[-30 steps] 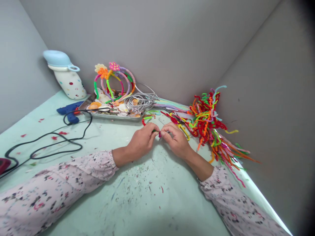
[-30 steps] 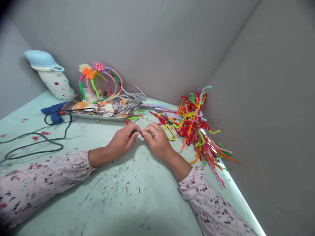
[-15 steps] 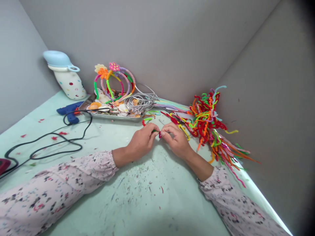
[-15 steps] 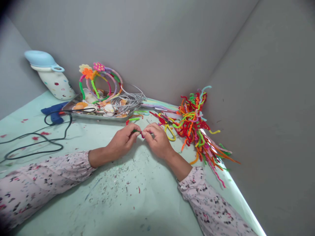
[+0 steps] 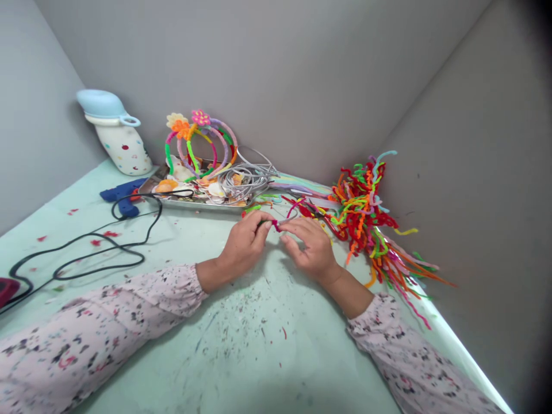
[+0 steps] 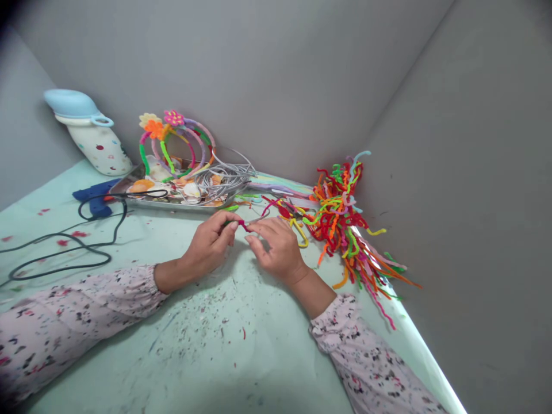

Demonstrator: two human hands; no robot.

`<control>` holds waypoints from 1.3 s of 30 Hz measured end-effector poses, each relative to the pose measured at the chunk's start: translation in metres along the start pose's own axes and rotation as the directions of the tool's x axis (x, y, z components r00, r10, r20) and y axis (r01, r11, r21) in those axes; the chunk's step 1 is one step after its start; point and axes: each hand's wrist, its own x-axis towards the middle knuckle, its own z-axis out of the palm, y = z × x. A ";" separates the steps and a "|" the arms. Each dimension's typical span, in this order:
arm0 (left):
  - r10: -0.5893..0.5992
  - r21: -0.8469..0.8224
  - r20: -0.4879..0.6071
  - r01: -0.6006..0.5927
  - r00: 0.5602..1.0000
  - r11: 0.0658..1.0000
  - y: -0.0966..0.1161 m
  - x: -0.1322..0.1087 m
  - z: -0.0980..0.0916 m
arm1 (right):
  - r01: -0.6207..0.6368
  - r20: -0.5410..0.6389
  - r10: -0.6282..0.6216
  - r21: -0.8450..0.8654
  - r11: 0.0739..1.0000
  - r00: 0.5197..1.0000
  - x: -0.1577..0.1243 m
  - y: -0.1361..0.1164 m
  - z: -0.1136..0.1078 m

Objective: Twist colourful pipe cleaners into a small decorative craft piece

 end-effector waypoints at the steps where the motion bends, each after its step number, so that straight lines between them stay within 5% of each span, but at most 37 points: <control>1: -0.016 -0.011 -0.012 0.015 1.000 1.000 -0.001 0.000 0.000 | -0.002 0.021 0.002 -0.018 1.000 1.000 0.000 0.000 0.001; 6: -0.042 -0.035 -0.047 0.041 0.998 0.999 -0.004 -0.001 0.003 | 0.010 0.040 -0.007 -0.073 0.997 0.999 0.000 -0.002 0.001; 12: -0.070 -0.082 -0.044 0.066 0.997 0.994 -0.005 -0.001 0.002 | 0.049 -0.125 -0.048 0.004 0.999 0.991 -0.004 -0.006 -0.003; 17: -0.078 -0.091 -0.012 0.076 0.997 0.993 -0.003 -0.001 0.000 | -0.023 -0.312 -0.041 -0.196 0.980 0.949 -0.001 0.000 -0.001; 24: 0.066 -0.054 0.063 -0.062 0.996 0.997 0.006 -0.002 -0.002 | 0.025 -0.179 -0.091 -0.343 0.939 0.980 0.003 0.003 0.001; 39: 0.088 -0.039 0.094 -0.085 0.992 0.996 0.007 -0.002 -0.002 | 0.077 -0.119 -0.104 -0.215 0.974 0.987 0.001 0.002 0.000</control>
